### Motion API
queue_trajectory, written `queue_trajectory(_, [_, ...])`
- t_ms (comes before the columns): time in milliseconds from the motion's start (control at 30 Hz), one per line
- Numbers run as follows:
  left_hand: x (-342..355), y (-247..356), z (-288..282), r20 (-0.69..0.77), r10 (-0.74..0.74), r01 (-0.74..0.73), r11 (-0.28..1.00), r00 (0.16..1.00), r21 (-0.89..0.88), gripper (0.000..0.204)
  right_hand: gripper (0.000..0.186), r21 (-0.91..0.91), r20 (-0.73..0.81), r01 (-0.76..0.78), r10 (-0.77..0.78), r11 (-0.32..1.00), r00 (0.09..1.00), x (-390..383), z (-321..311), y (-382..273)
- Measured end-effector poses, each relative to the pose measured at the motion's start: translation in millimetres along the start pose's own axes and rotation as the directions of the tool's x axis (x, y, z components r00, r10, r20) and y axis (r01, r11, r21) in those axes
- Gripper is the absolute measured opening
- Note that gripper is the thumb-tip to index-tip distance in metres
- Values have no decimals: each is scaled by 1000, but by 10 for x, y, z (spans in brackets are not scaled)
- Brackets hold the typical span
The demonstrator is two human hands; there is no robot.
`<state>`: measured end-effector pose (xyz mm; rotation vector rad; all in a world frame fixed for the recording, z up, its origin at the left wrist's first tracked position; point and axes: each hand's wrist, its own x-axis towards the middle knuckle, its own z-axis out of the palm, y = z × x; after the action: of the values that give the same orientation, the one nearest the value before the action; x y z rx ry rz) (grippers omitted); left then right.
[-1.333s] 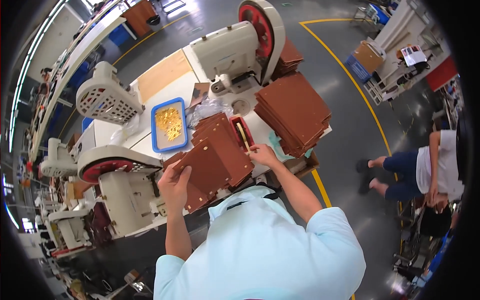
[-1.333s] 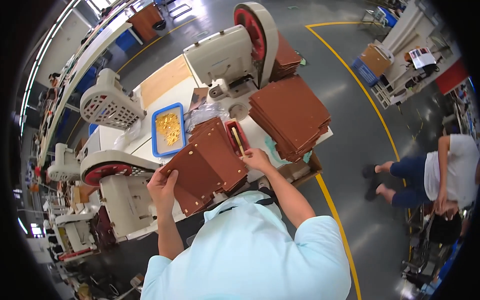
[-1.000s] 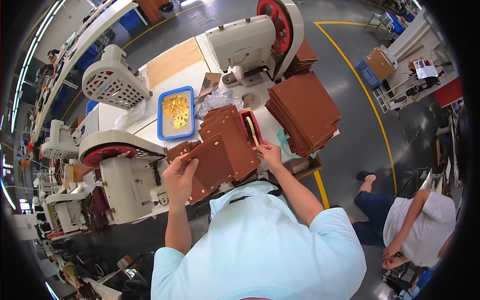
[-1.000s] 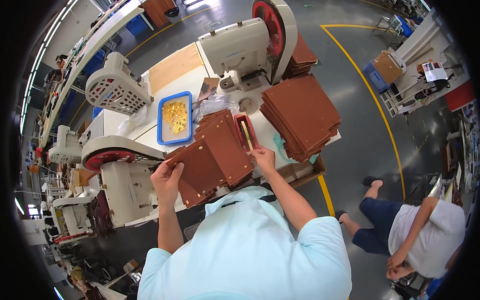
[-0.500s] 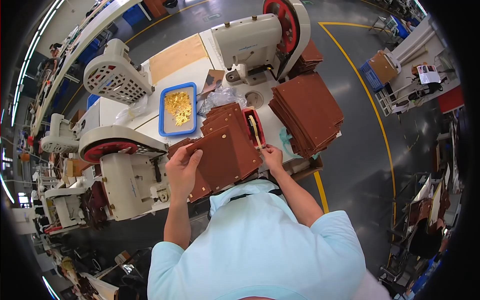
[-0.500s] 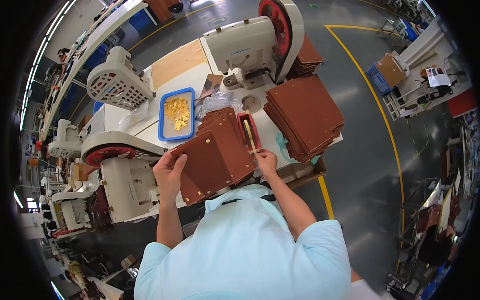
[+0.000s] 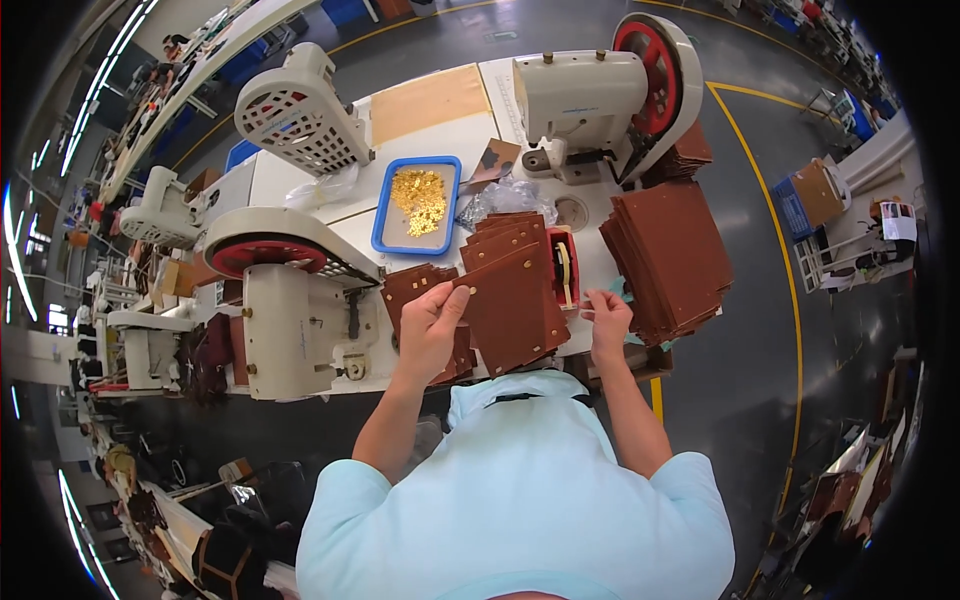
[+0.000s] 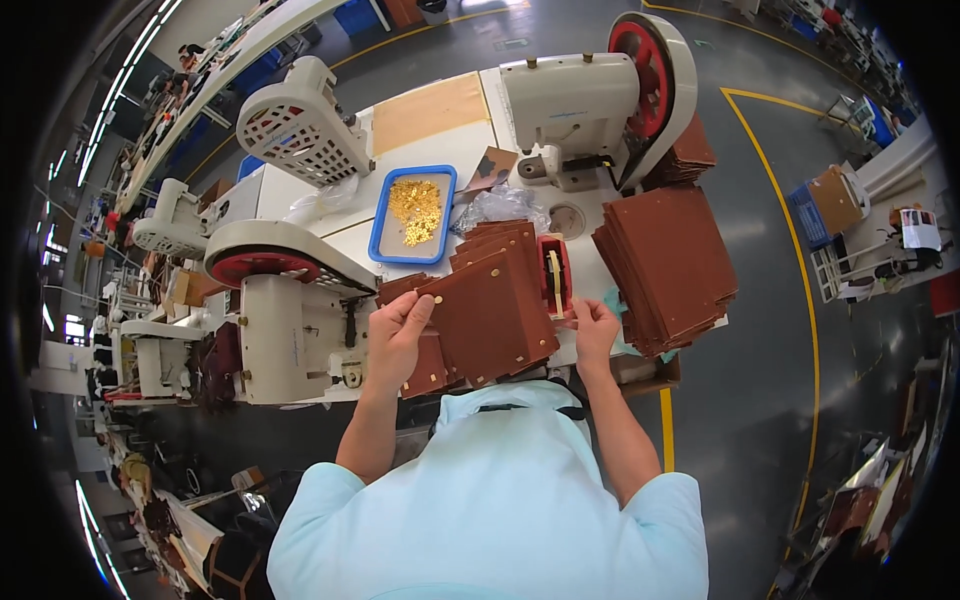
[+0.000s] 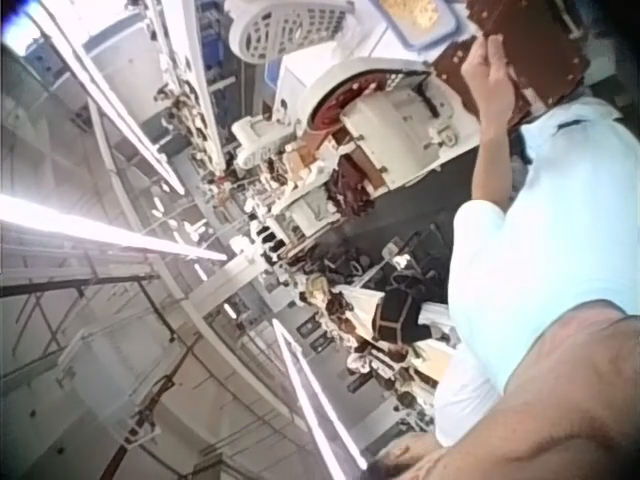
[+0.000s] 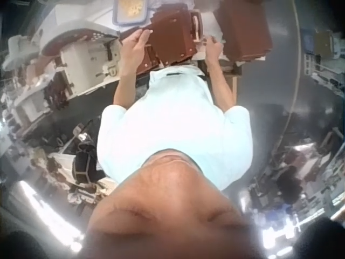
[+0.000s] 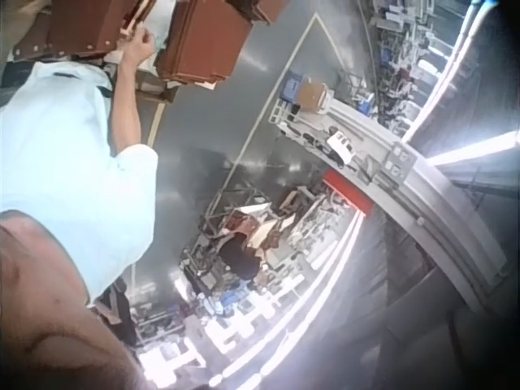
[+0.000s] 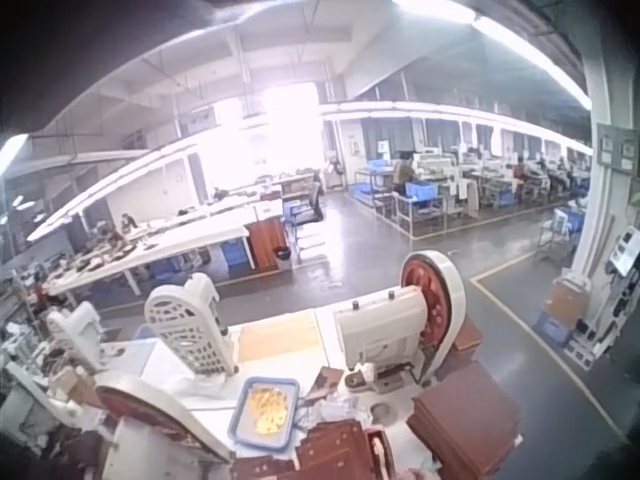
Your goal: The recorder is manually attaching gold-colored metal studs to brown leather panels at a workshop station.
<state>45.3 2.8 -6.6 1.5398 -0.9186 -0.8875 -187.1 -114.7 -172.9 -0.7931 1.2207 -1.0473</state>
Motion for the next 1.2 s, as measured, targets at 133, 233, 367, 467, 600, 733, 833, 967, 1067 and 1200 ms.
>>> queue_trajectory(133, [-25, -123, 108, 67, 37, -35, 999, 997, -31, 28, 9, 47, 439, 44, -60, 998, 896, -672, 525, -1046])
queue_trajectory(233, [-43, -52, 183, 105, 38, -35, 999, 994, -37, 26, 10, -50, 578, 104, -56, 993, 814, -874, 758, -1123])
queue_trajectory(367, [-95, 29, 241, 119, 6, 9, 993, 993, -119, 26, 14, -20, 596, 119, -83, 993, 799, -910, 879, -1121])
queue_trajectory(467, [-111, 6, 250, 84, 36, -23, 987, 996, -158, 27, 11, -62, 590, 112, -54, 992, 805, -897, 875, -1137])
queue_trajectory(600, [-120, -43, 232, 92, 60, -52, 995, 994, -84, 29, 15, -38, 595, 134, -86, 990, 799, -871, 873, -1100])
queue_trajectory(733, [-138, -20, 237, 87, 35, -27, 995, 996, -94, 29, 16, -45, 611, 127, -74, 991, 789, -864, 879, -1129])
queue_trajectory(833, [-135, -32, 234, 85, 42, -37, 997, 995, -64, 30, 16, -51, 613, 136, -76, 989, 786, -854, 877, -1127])
queue_trajectory(967, [-137, 10, 225, 94, 85, -87, 996, 992, 16, 31, 16, -56, 611, 115, -58, 992, 790, -855, 884, -1136])
queue_trajectory(1067, [-138, 52, 225, 107, 98, -105, 993, 989, 60, 30, 16, -36, 616, 126, -77, 991, 784, -841, 881, -1116])
queue_trajectory(1200, [-140, 131, 219, 106, 164, -181, 968, 981, 176, 28, 16, -52, 610, 125, -68, 991, 789, -832, 888, -1159])
